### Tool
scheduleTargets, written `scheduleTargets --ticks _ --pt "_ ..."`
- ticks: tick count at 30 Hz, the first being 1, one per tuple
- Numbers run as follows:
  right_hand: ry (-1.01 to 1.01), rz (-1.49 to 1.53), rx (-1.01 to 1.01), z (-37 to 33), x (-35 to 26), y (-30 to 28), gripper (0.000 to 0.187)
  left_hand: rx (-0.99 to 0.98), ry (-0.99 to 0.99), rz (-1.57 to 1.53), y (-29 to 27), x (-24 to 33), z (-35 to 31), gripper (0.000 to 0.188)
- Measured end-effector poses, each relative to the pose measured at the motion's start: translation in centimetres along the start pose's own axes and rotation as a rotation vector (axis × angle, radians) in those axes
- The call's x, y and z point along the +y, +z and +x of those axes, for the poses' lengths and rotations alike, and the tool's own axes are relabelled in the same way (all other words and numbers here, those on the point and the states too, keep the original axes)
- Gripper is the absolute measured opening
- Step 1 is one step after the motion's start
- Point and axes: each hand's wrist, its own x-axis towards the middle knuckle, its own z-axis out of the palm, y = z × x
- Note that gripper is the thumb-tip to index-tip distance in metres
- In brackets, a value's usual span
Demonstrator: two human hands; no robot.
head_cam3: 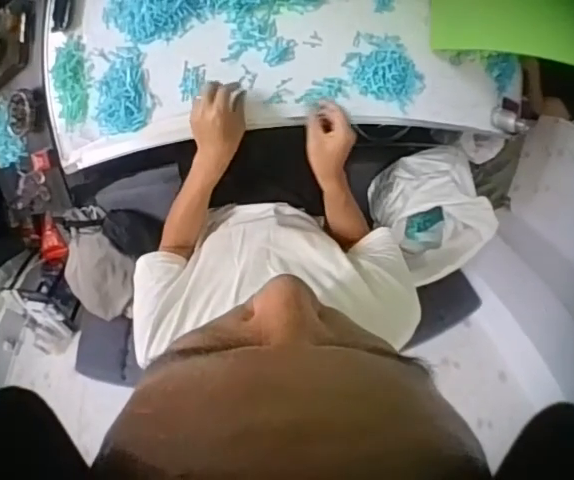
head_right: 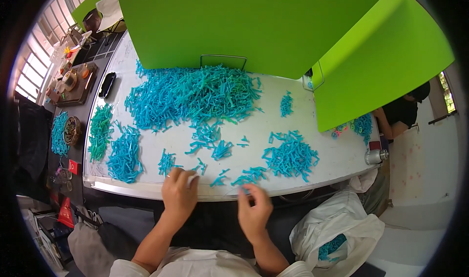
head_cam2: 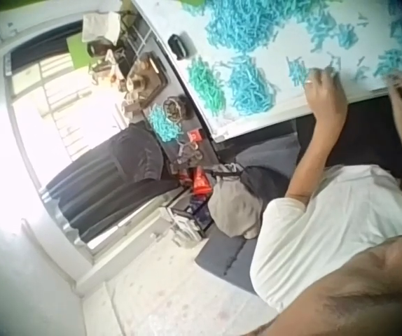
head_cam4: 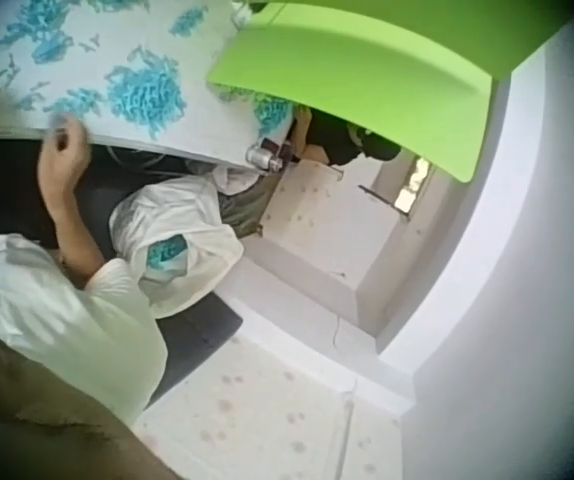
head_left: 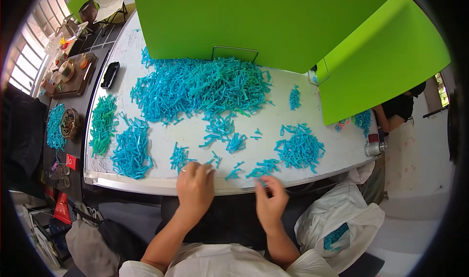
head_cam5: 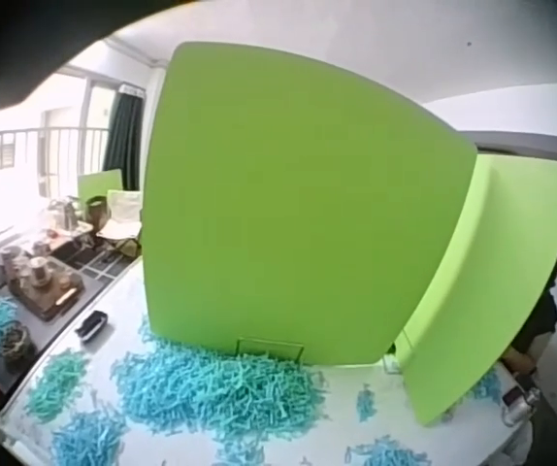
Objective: Sorting small blue plastic pieces from shredded material on a workstation.
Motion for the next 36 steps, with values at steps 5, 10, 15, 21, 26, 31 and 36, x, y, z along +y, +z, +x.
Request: scheduleTargets --ticks 5,10,15,21,26,31,36 --pt "-0.171 -0.361 0.314 3.9 2.0 -2.4 0.018 -0.125 0.212 -0.096 2.0 4.2 -1.2 0.017" --pt "-0.207 -0.366 0.253 4.6 2.1 -2.1 0.017 -0.194 0.213 -0.002 4.7 5.3 -0.4 0.017" --pt "-0.275 -0.398 0.233 5.3 1.2 -1.0 0.021 -0.157 0.239 -0.037 3.7 4.7 -0.2 0.016" --pt "-0.434 -0.426 0.144 5.9 0.7 -0.1 0.024 -0.251 -0.082 -0.419 -0.2 3.5 -0.5 0.012" --pt "-0.536 -0.201 -0.112 4.0 -3.8 -0.8 0.034 -0.336 -0.165 -0.457 -2.1 2.2 -0.8 0.01" --pt "-0.636 -0.307 -0.302 2.1 -2.4 0.4 0.034 -0.344 -0.134 -0.435 -2.9 1.9 -0.5 0.011" --pt "-0.13 0.003 -0.156 1.0 -2.0 1.2 0.024 -0.058 -0.039 0.048 -1.7 -0.4 1.2 0.016"
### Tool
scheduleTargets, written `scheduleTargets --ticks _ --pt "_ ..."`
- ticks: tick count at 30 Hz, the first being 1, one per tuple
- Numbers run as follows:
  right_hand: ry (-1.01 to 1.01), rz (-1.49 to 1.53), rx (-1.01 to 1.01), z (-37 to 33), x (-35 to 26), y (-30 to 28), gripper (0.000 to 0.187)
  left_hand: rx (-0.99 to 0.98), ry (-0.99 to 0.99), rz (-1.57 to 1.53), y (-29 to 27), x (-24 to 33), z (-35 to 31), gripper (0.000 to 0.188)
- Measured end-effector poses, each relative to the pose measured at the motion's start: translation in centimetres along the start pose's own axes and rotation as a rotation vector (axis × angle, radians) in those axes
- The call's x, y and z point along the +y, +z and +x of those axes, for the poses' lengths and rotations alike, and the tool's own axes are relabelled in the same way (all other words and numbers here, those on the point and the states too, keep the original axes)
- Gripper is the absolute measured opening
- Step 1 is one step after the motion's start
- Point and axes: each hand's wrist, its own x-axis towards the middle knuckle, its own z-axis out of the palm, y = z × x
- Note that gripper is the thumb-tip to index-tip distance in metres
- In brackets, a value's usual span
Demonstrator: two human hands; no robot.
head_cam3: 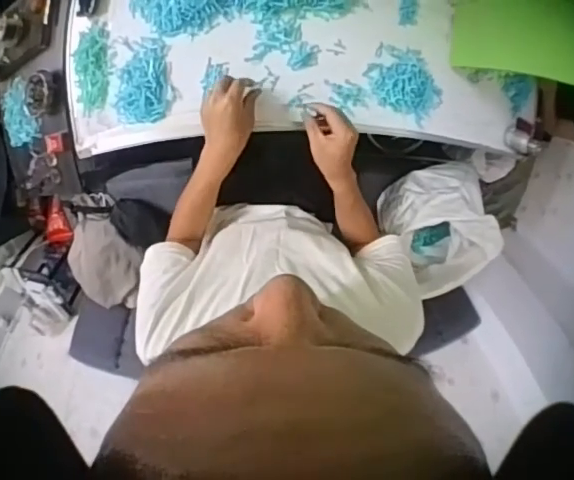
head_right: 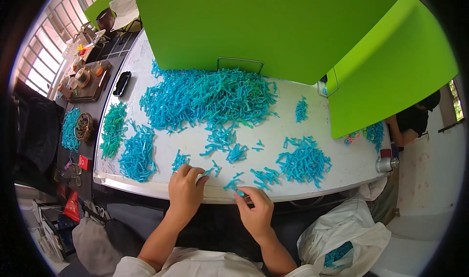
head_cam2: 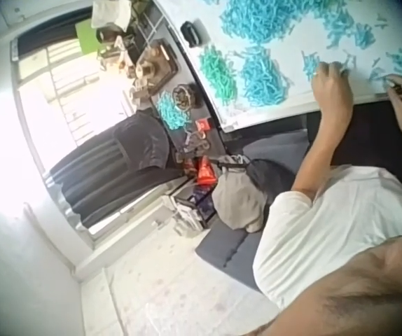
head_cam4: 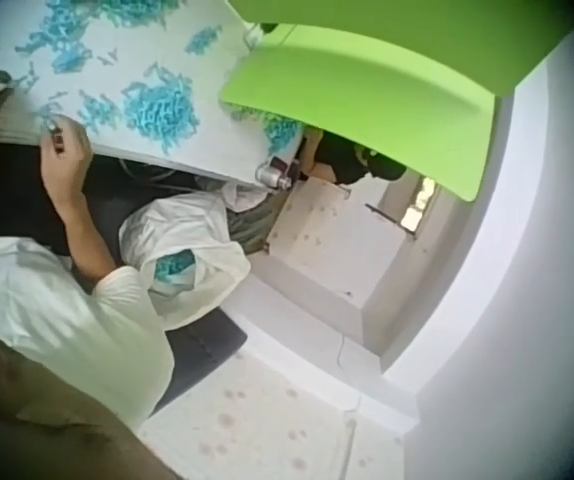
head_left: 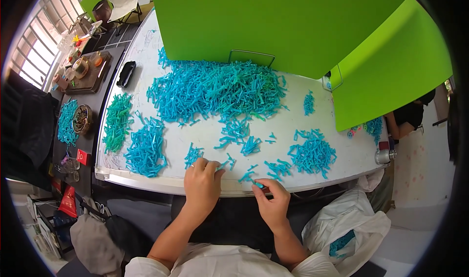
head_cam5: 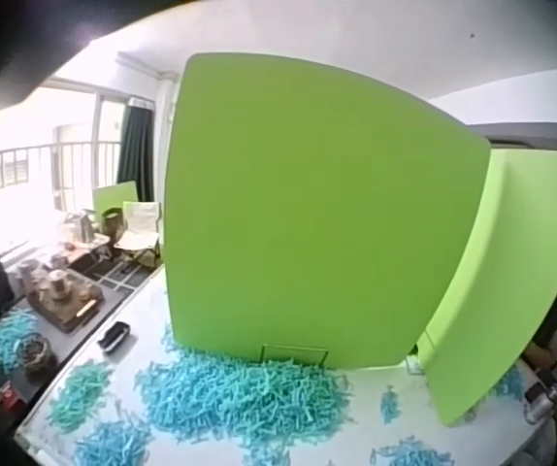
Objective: Sorting small blue plastic pieces from shredded material on a workstation.
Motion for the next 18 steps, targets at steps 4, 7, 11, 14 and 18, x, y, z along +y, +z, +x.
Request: scheduleTargets --ticks 4,7,11,14,18 --pt "-0.029 0.091 0.107 0.3 0.4 1.2 0.017 -0.017 0.027 0.012 1.1 -0.9 0.3 0.017" --pt "0.289 0.387 0.057 -0.4 0.6 2.2 0.023 0.009 0.087 -0.018 0.7 -0.7 -0.5 0.017" --pt "0.441 0.672 -0.034 -0.3 0.0 2.8 0.029 -0.078 -0.071 -0.413 0.0 0.5 -2.0 0.015" --pt "0.499 0.742 -0.072 -0.6 -0.3 3.1 0.029 -0.058 -0.057 -0.513 -0.4 0.9 -2.6 0.016" --pt "0.545 0.772 -0.094 -0.7 -0.4 3.0 0.029 -0.043 -0.078 -0.551 -1.0 0.9 -2.9 0.016"
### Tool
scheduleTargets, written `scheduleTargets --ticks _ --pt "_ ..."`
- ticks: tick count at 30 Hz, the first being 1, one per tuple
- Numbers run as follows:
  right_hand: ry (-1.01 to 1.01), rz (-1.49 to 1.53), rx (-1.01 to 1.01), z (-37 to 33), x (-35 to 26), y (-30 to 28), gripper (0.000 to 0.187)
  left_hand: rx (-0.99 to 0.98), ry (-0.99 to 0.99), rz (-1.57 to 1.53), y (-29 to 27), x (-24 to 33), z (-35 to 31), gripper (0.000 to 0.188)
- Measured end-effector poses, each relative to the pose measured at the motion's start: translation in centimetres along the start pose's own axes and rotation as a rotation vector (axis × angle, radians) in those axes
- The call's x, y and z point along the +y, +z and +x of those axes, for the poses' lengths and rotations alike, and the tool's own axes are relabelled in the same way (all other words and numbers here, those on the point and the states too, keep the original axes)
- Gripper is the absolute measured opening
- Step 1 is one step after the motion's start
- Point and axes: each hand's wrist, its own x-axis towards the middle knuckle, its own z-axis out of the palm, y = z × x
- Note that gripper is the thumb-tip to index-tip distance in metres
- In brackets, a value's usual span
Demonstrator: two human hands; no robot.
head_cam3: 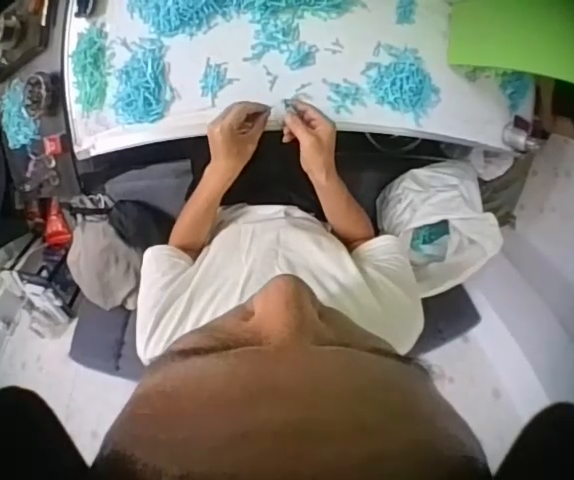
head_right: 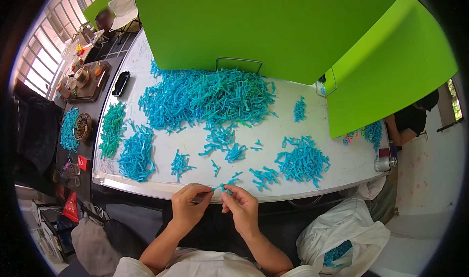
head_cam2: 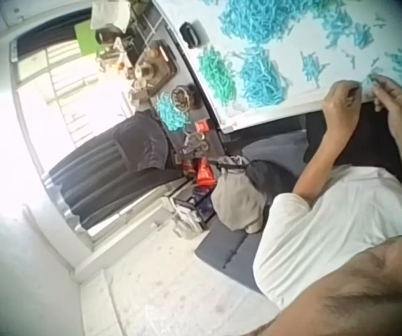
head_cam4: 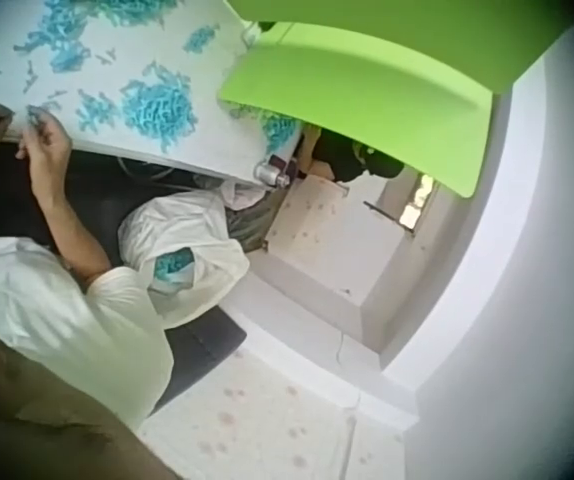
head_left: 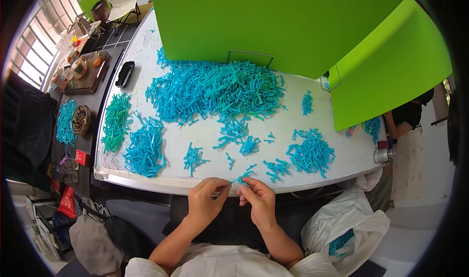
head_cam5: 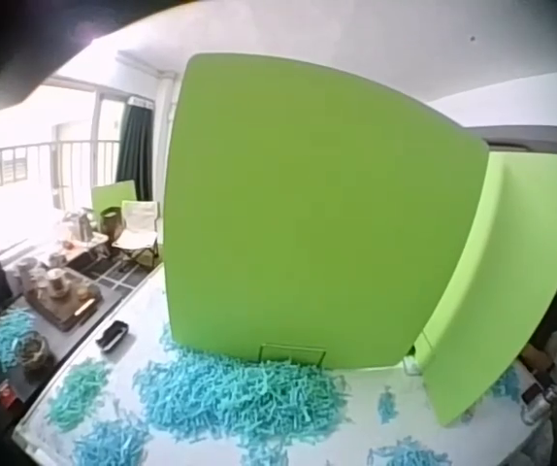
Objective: Sorting small blue plastic pieces from shredded material on a workstation.
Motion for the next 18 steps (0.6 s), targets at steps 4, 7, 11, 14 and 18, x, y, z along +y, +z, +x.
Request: scheduleTargets --ticks 4,7,11,14,18 --pt "-0.025 -0.009 -0.004 0.0 0.2 -0.2 0.029 0.006 0.019 0.018 0.0 -0.1 0.0 0.015" --pt "-0.021 -0.032 -0.003 0.0 0.5 -0.4 0.028 -0.004 0.024 0.005 0.0 -0.1 -0.1 0.014" --pt "-0.123 -0.214 0.042 -0.2 0.7 -0.2 0.024 -0.004 0.034 0.015 0.1 0.0 -0.2 0.014" --pt "-0.108 -0.278 0.025 -0.7 0.0 -0.3 0.022 -0.018 0.039 0.01 0.1 -0.2 -0.7 0.014" --pt "-0.137 -0.361 -0.086 -1.9 0.7 -1.3 0.023 -0.052 0.038 -0.035 -0.1 -0.4 -1.6 0.017"
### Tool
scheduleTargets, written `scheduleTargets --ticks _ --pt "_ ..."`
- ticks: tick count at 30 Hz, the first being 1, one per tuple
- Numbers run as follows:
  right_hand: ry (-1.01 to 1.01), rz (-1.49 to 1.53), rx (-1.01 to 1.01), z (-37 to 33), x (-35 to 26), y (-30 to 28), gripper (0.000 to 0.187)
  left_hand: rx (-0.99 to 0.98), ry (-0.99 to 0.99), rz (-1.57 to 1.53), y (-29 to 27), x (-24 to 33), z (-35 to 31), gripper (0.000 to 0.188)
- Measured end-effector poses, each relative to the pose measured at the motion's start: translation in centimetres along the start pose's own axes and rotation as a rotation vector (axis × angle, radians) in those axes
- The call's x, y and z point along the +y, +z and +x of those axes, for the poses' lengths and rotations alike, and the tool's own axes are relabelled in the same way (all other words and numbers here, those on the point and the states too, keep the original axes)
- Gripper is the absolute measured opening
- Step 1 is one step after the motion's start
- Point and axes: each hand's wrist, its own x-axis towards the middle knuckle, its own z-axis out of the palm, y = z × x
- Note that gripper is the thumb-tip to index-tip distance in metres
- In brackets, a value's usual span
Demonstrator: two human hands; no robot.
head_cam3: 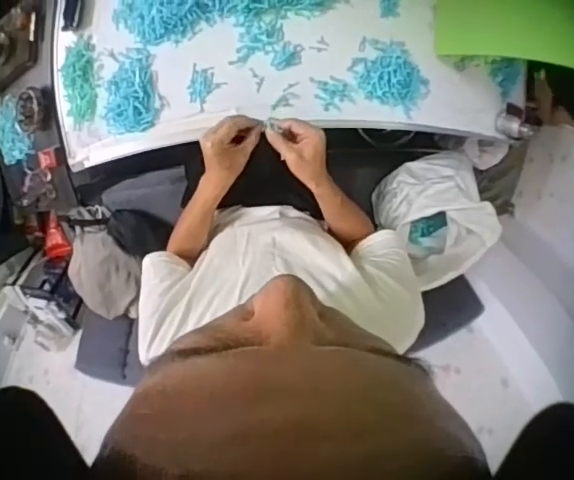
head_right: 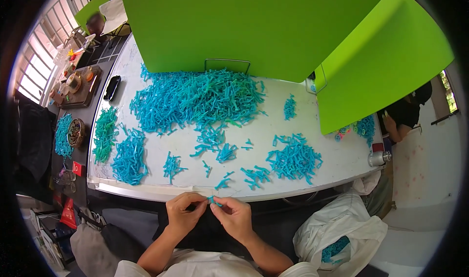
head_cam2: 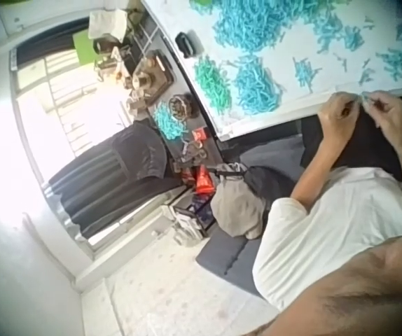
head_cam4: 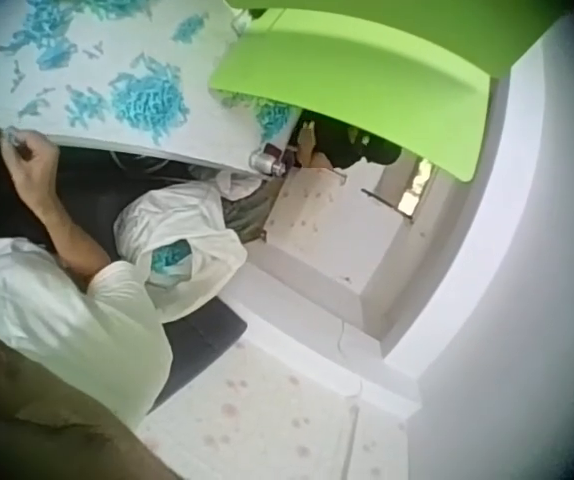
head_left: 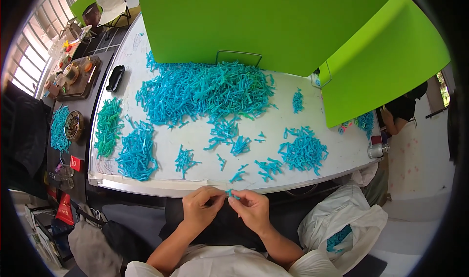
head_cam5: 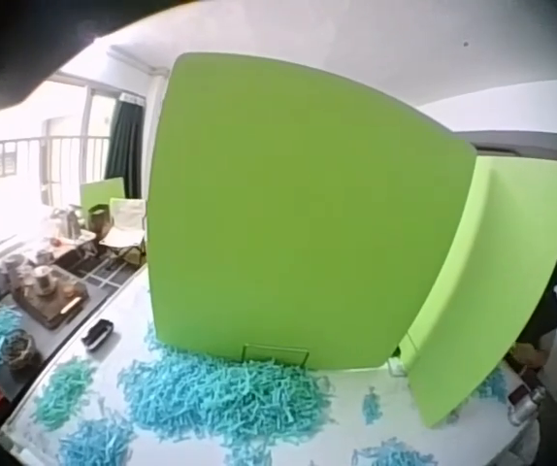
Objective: Sorting small blue plastic pieces from shredded material on a workstation.
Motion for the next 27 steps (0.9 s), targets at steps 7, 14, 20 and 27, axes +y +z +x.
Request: scheduleTargets --ticks 7,14,20,27 --pt "-0.067 -0.05 0.109 0.4 -0.4 -2.9 0.02 -0.123 -0.118 -0.122 0.8 -0.2 0.1 0.02" --pt "-0.322 -0.434 0.862 5.3 -2.6 -14.9 0.027 0.017 0.003 0.056 0.1 0.2 1.5 0.02" --pt "-0.432 -0.93 0.942 7.0 -4.0 -16.0 0.029 0.051 0.06 0.109 0.2 -0.6 1.8 0.018" --pt "-0.378 -0.773 0.333 4.7 -4.3 -11.1 0.022 0.039 0.009 0.105 -0.3 -0.8 1.9 0.016"
